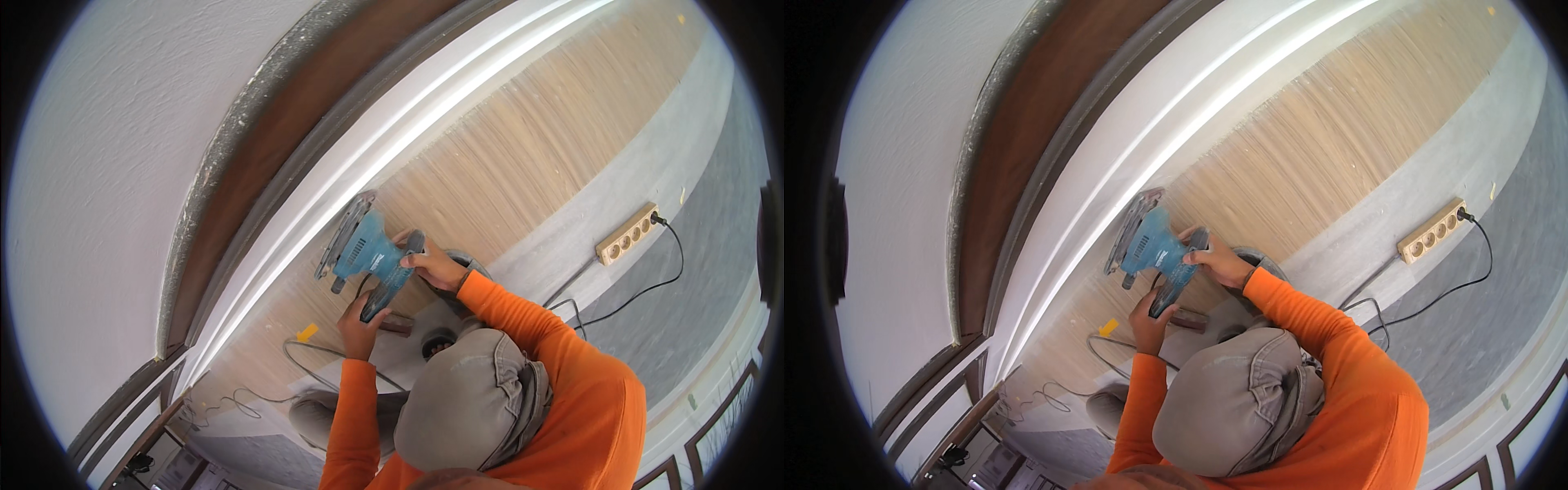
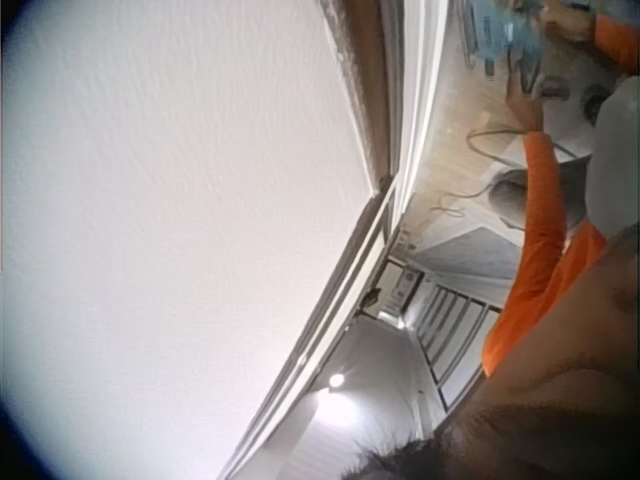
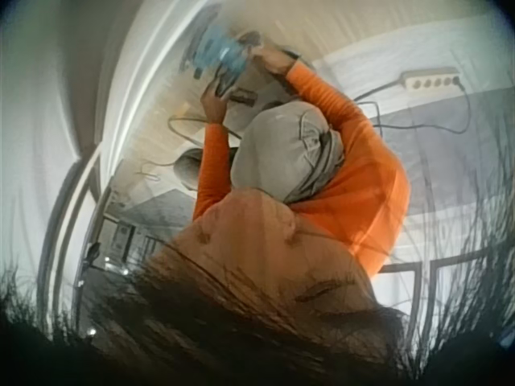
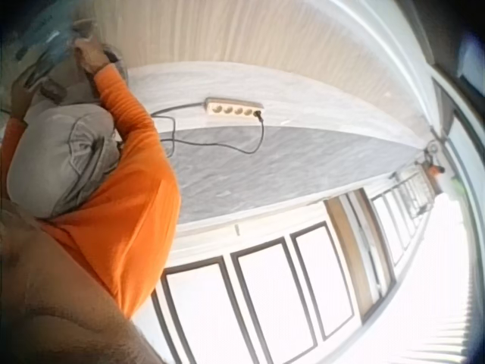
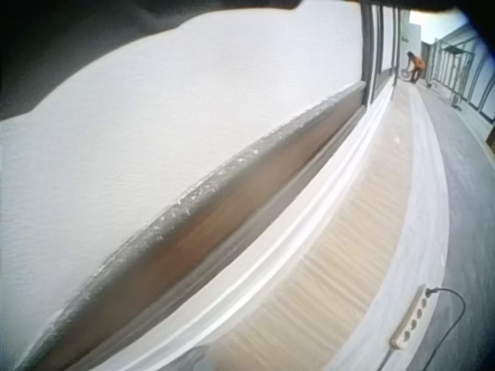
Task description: The person coils a power cord and plugs an electric sander into a power strip. They then sit on the floor and use the sander to smooth a section of light-colored wooden flooring, moving the tool back and forth along the grain.
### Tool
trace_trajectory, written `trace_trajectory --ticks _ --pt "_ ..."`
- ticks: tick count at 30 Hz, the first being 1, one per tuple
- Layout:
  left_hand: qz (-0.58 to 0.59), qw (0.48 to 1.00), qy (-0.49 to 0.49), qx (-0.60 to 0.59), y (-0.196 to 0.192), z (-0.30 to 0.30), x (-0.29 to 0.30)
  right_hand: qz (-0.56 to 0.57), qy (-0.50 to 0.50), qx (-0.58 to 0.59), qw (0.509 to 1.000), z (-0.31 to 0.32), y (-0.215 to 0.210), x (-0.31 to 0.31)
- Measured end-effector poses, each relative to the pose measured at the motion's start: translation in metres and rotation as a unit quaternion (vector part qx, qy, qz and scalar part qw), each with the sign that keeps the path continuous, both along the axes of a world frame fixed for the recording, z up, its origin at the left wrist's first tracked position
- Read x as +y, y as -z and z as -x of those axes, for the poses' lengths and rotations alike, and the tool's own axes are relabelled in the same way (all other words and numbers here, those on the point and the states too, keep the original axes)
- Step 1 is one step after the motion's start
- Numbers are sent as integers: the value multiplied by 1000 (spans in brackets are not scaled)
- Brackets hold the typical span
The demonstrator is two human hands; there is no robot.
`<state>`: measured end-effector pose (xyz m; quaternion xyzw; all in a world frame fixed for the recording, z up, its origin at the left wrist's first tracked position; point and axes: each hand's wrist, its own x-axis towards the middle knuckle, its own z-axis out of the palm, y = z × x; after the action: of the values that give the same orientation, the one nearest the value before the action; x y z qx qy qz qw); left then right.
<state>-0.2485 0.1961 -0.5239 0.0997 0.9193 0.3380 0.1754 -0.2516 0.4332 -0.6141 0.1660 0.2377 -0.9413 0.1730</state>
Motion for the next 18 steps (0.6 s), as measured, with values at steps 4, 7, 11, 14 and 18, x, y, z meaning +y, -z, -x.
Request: trace_trajectory --ticks 4,7,11,14,18 --pt "16 1000 21 11 6 14 9 21 36 -20 999 4 8 4" --pt "8 1000 16 2 17 19 14 19 37 -41 998 5 17 12" --pt "7 1000 5 1 30 14 20 15 26 -22 999 7 29 21" --pt "6 1000 -4 0 39 8 18 9 9 -18 1000 8 31 23" --pt "-9 1000 -14 -6 41 7 21 5 18 -26 999 6 37 21"
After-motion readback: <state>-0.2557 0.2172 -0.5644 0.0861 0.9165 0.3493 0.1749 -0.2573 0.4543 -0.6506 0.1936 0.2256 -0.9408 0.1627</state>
